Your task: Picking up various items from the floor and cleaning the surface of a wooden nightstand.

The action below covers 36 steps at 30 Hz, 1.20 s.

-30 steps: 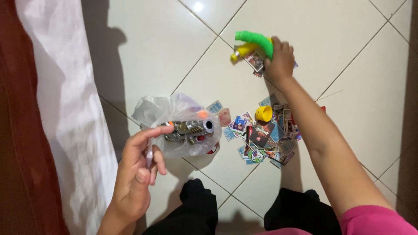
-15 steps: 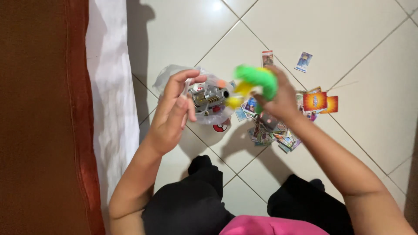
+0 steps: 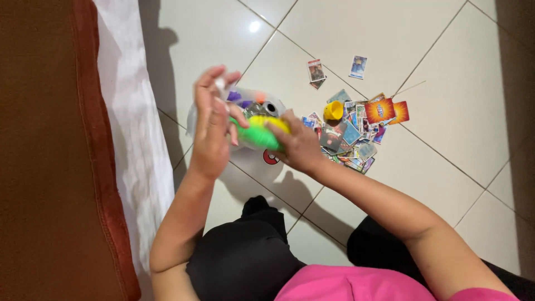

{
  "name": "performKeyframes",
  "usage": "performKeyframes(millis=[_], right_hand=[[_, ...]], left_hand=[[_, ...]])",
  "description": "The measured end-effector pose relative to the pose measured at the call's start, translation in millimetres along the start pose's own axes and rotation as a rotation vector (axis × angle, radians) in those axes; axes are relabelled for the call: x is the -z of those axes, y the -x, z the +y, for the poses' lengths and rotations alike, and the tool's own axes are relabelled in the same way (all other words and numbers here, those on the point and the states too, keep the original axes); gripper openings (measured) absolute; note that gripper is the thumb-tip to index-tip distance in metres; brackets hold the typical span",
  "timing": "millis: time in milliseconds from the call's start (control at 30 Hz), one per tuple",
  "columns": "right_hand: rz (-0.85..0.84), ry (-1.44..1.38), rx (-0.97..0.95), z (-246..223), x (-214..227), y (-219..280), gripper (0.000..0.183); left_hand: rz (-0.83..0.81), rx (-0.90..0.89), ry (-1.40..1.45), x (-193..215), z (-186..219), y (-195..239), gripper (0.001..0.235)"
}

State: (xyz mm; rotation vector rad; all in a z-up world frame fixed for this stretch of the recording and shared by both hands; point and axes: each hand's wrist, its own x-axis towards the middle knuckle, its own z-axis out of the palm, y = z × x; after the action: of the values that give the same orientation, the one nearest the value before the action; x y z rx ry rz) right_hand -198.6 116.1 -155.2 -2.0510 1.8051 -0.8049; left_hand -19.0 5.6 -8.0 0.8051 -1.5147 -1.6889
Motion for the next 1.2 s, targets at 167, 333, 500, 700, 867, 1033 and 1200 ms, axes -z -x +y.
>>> performKeyframes(millis=[167,333,500,700,867,1033,1200], right_hand=[[-0.136,0.008,0.14,5,1,-4,0.08],[-0.392,-0.246,-0.108,-5,11,-61,0.077],[-0.567,-1.149,-0.582,19,-22,-99,0.043],[-0.569,-0.331,-0.303,71,1,-111,0.067],[-0.528,0.157,-0.071,90,56,-101,0.069],[-0.805,0.482,-0.137,79,103,-99,0.092],[-0.652,0.486,-0.01,66,157,-119,0.069]], left_hand=[[0.018,0.021,-0.024,5,6,3,0.067],[-0.23,0.115,-0.044,-16,17,13,0.071],[-0.269,0.116,-0.134,-9,26,11,0.078],[-0.181,0.131,0.004,35,12,9,0.074],[-0.097,0.274,0.194,57,-16,-14,0.065],[-0.113,0.329,0.299,75,-42,-54,0.06],[0.023,0.18,0.306,85,-29,-84,0.057]])
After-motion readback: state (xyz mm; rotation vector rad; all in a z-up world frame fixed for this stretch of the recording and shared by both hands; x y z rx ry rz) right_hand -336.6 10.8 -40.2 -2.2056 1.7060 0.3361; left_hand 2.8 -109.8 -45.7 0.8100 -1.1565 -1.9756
